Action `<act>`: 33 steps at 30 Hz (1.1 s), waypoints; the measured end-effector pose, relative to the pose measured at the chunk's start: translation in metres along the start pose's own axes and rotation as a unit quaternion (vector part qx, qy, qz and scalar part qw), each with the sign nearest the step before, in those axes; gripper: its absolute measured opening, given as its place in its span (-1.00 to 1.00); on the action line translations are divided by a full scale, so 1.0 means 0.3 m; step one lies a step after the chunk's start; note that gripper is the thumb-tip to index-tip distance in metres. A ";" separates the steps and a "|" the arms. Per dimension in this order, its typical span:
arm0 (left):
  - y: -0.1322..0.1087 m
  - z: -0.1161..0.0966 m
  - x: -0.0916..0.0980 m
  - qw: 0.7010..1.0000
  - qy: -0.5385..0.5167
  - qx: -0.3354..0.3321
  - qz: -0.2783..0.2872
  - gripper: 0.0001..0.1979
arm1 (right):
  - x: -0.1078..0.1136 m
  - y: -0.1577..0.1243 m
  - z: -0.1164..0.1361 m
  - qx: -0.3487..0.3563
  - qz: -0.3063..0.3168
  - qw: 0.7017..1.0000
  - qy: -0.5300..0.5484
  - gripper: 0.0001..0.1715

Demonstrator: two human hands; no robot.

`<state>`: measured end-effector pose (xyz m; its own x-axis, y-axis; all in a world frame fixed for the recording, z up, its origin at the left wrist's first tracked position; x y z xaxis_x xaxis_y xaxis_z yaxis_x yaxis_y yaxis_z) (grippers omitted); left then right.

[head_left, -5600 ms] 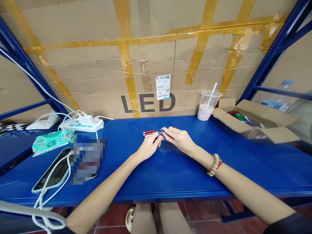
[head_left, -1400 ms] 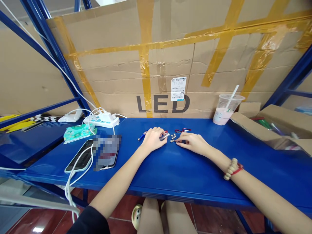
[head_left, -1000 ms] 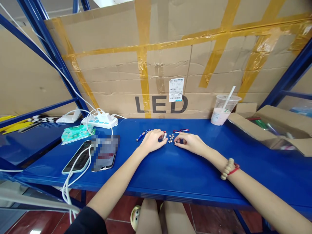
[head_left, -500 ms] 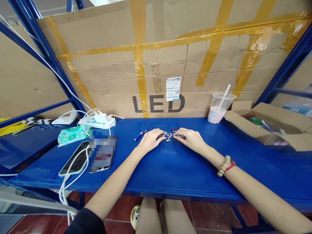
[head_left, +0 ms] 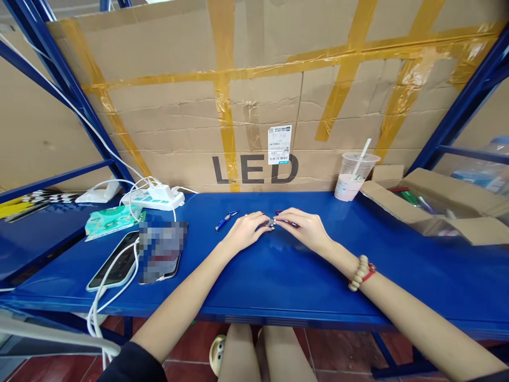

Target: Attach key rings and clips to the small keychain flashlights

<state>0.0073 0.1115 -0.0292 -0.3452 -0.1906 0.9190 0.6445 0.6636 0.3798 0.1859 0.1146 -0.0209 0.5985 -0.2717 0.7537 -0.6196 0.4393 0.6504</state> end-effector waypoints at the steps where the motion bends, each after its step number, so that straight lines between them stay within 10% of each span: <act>1: 0.000 0.001 -0.002 1.000 0.003 -0.001 -0.004 -0.80 | -0.004 -0.001 -0.001 0.007 0.006 1.000 -0.002 -0.79; 33: -0.002 0.004 -0.012 1.000 0.007 0.003 0.014 -0.79 | -0.021 -0.004 -0.003 -0.039 0.106 0.993 0.016 -0.71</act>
<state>0.0074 0.1127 -0.0330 -0.3169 -0.1821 0.9308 0.6500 0.6730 0.3529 0.1834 0.1167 -0.0266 0.4759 -0.1386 0.8685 -0.6925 0.5497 0.4671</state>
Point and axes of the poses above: each hand's wrist, its own y-axis towards the middle knuckle, its own x-axis out of the back of the hand, z = x × y, the point moved 2 cm from there along y, towards the middle knuckle, and after that the axes turned 11 degrees about z, right-handed, at the moved point
